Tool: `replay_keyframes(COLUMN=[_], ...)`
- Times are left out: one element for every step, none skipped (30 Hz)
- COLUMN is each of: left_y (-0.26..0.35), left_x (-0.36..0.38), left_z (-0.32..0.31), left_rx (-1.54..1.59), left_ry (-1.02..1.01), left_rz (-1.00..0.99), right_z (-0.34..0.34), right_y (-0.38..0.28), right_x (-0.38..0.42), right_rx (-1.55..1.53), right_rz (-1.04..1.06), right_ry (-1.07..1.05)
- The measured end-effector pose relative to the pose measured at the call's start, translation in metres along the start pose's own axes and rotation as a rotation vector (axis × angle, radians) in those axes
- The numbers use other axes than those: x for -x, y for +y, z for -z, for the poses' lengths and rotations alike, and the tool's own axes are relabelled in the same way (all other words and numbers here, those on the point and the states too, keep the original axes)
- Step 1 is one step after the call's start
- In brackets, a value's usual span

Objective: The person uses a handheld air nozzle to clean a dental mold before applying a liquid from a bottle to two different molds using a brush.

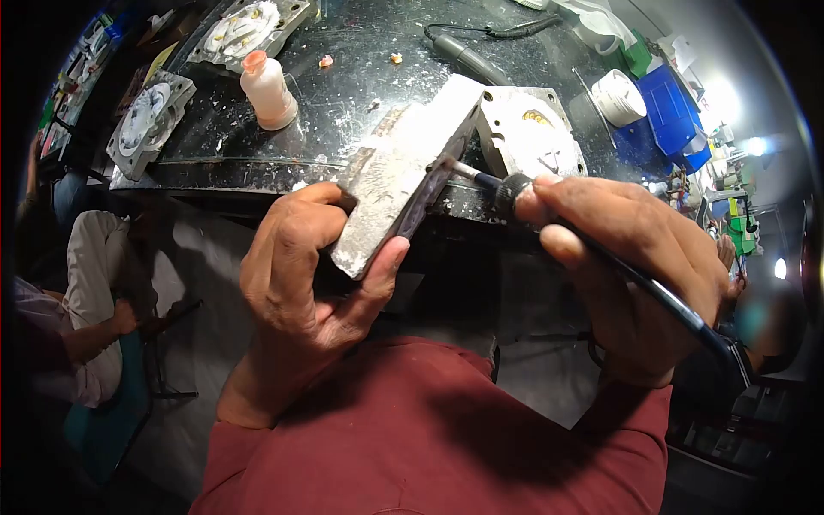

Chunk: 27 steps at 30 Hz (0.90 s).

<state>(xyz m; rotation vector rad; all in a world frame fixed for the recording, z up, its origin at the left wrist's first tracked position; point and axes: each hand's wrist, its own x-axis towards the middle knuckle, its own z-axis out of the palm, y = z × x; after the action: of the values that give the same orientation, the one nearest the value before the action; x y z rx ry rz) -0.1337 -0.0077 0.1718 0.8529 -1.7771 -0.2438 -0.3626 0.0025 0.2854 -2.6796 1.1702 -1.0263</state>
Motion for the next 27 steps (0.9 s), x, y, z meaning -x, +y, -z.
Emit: replay_keyframes(left_y=[0.001,0.002,0.003,0.004,0.003,0.003,0.003,0.002,0.000,0.000,0.001,0.003,0.004,0.005,0.005,0.005,0.006,0.006,0.006,0.006,0.005,0.002,0.000,-0.001,-0.001,-0.002,-0.002], left_x=[-0.002,-0.004,-0.005,-0.006,-0.006,-0.006,-0.006,-0.007,-0.007,-0.007,-0.007,-0.008,-0.009,-0.010,-0.011,-0.012,-0.012,-0.011,-0.010,-0.010,-0.010,-0.011,-0.011,-0.013,-0.014,-0.015,-0.015], left_z=[-0.001,-0.002,-0.003,-0.004,-0.004,-0.004,-0.004,-0.004,-0.003,-0.002,-0.001,-0.001,-0.002,-0.001,-0.001,-0.001,-0.001,-0.001,0.000,0.000,0.001,0.000,0.000,0.001,0.002,0.002,0.002], left_rx=[0.003,-0.003,-0.009,-0.002,-0.003,-0.005,-0.003,0.002,0.007,0.013,0.011,0.029,0.048,0.049,0.051,0.052,0.053,0.063,0.071,0.079,0.076,0.097,0.119,0.126,0.126,0.134,0.142], left_ry=[0.001,0.007,0.013,0.013,0.018,0.023,0.026,0.037,0.044,0.037,0.034,0.035,0.034,0.029,0.033,0.034,0.027,0.036,0.045,0.044,0.041,0.052,0.065,0.056,0.054,0.052,0.049], left_rz=[0.001,-0.013,-0.027,-0.029,-0.005,0.022,0.024,0.044,0.067,0.074,0.074,0.131,0.188,0.184,0.204,0.224,0.221,0.272,0.325,0.344,0.346,0.323,0.298,0.292,0.293,0.306,0.320], right_z=[0.000,-0.002,-0.002,-0.002,-0.002,-0.001,0.000,0.002,0.005,0.006,0.001,-0.002,-0.003,-0.003,-0.005,-0.005,-0.004,-0.003,-0.002,-0.001,-0.002,-0.003,-0.005,-0.007,-0.007,-0.006,-0.005], right_y=[0.001,0.002,0.004,0.004,0.006,0.008,0.010,0.011,0.010,0.009,0.010,0.013,0.016,0.016,0.017,0.017,0.018,0.019,0.018,0.014,0.015,0.017,0.019,0.020,0.019,0.017,0.015], right_x=[-0.001,-0.001,-0.001,0.000,0.001,0.001,0.001,0.002,0.003,0.004,0.009,0.010,0.010,0.010,0.010,0.010,0.010,0.009,0.007,0.008,0.009,0.010,0.012,0.013,0.012,0.010,0.009], right_rx=[0.003,0.001,0.000,-0.015,-0.010,-0.028,-0.048,-0.048,-0.059,-0.071,-0.033,-0.017,0.000,0.001,-0.017,-0.036,-0.036,-0.070,-0.106,-0.115,-0.119,-0.106,-0.092,-0.115,-0.116,-0.100,-0.084], right_rz=[-0.001,0.034,0.069,0.102,0.100,0.138,0.177,0.179,0.152,0.126,0.066,0.055,0.043,0.039,0.055,0.070,0.064,0.107,0.152,0.079,0.077,0.050,0.025,0.016,0.014,0.019,0.023], right_ry=[-0.002,-0.009,-0.016,-0.025,-0.026,-0.029,-0.033,-0.035,-0.051,-0.063,-0.011,-0.021,-0.030,-0.025,-0.027,-0.028,-0.023,-0.029,-0.036,-0.052,-0.051,-0.023,0.005,0.012,0.012,-0.011,-0.034])
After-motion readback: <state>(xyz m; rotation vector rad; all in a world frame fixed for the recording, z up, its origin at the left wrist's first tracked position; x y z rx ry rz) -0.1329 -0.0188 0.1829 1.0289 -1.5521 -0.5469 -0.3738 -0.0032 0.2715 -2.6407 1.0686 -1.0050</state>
